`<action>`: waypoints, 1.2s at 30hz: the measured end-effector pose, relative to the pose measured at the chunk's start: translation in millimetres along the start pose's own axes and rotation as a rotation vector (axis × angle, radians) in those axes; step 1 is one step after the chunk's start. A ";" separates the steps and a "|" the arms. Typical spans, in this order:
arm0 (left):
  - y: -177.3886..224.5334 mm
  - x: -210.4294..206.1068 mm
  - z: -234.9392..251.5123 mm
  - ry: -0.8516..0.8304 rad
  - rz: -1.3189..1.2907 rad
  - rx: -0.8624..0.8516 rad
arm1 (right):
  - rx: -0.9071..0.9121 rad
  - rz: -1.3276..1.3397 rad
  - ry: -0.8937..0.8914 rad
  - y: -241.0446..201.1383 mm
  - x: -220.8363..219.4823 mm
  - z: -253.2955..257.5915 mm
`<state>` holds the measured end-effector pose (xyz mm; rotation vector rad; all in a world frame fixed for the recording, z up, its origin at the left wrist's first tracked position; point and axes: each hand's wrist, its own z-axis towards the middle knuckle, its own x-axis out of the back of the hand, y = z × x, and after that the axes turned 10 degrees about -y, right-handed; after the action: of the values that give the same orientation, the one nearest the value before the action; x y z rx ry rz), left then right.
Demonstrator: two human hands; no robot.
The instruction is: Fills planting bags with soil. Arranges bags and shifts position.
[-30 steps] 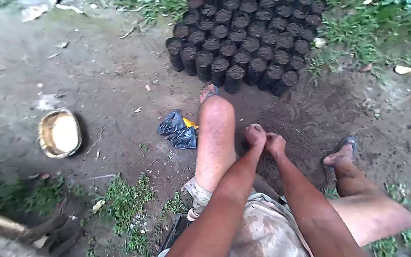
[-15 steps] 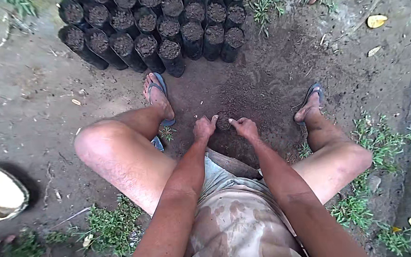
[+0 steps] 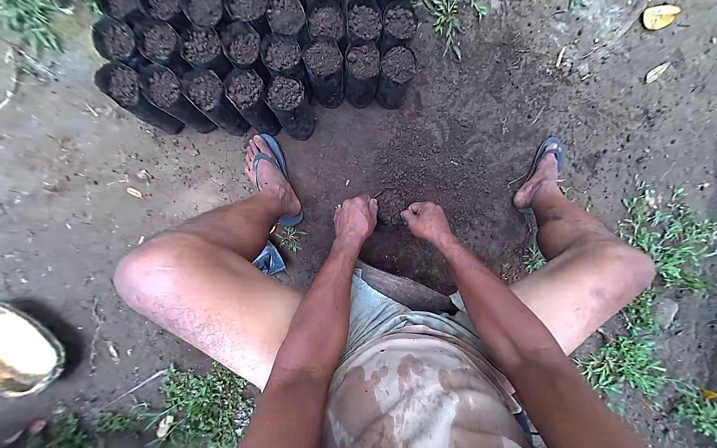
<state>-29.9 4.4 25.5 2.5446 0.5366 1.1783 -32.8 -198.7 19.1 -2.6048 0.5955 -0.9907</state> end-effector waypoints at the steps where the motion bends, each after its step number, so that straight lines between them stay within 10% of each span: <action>1: 2.4 6.3 -5.6 0.013 0.011 -0.005 | 0.005 0.021 0.035 -2.8 0.8 -5.6; 14: -22.7 -14.5 8.8 0.031 -0.214 0.256 | -0.142 0.297 0.157 35.9 -36.6 3.4; 23: -28.7 -43.8 48.5 -0.161 -0.021 0.086 | -0.045 -0.020 -0.198 14.0 -33.3 55.7; 36: -14.4 7.4 7.5 0.113 -0.074 0.233 | -0.043 0.238 -0.034 25.8 -10.6 5.0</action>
<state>-22.7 19.7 20.0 2.6316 0.8322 1.3075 -43.6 -215.5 -0.9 -2.5066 0.9023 -0.8650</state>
